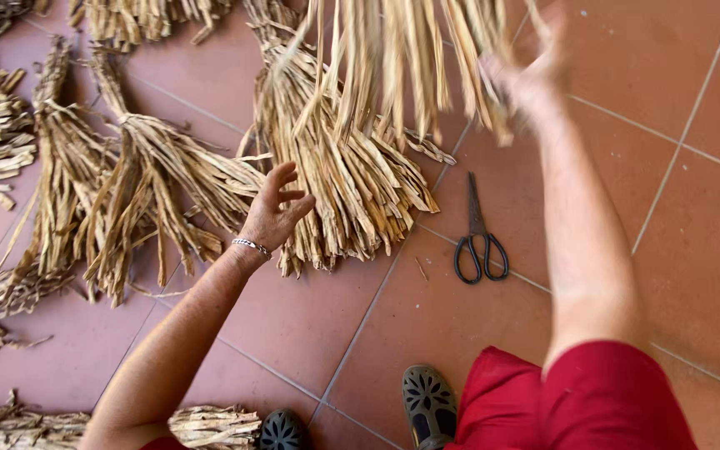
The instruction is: The person gathers dried plant strips from the floor, aligns them into bundles, and ties them using strips of the same material. Shears are used to cut the binding strips. The person repeatedly picks up, arranges, and secures the bundles on a tiled floor.
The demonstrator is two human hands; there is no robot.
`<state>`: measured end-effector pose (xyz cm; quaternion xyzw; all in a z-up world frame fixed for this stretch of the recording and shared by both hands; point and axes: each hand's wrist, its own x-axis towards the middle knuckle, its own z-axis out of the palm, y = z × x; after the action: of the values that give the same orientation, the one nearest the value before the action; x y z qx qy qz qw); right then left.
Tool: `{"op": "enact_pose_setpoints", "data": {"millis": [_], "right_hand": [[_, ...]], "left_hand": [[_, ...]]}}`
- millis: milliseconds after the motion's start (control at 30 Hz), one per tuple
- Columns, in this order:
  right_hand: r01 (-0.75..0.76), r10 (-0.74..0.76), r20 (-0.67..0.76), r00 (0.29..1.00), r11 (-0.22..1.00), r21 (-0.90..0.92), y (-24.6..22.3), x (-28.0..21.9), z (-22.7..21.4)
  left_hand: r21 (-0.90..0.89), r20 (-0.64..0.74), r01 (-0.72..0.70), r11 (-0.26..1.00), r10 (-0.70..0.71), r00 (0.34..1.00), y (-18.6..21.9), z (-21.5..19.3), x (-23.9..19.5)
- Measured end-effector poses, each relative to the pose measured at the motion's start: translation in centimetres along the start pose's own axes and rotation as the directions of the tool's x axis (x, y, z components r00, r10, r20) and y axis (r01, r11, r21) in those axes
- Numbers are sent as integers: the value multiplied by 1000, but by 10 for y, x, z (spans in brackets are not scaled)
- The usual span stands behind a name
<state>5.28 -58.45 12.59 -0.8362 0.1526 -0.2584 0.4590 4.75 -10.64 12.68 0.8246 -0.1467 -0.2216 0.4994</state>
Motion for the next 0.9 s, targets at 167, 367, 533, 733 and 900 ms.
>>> {"op": "enact_pose_setpoints", "data": {"millis": [167,367,533,733,900], "right_hand": [[132,-130,-364,922,991,-20,59,32,-5],[-172,384,551,741,901,-397,84,-57,137],[-431,546,629,553,834,-345,83,-123,230],[-436,575,670,469,811,-391,56,-158,247],[-507,596,571,565,796,-330,34,-147,220]], "left_hand": [[273,-252,98,957,-27,967,-99,33,34],[291,-480,518,805,-345,806,-153,73,51],[85,-424,634,768,-548,721,-129,100,60],[-616,-166,414,670,-625,763,-122,114,53],[-619,-255,416,666,-671,696,-145,96,35]]}}
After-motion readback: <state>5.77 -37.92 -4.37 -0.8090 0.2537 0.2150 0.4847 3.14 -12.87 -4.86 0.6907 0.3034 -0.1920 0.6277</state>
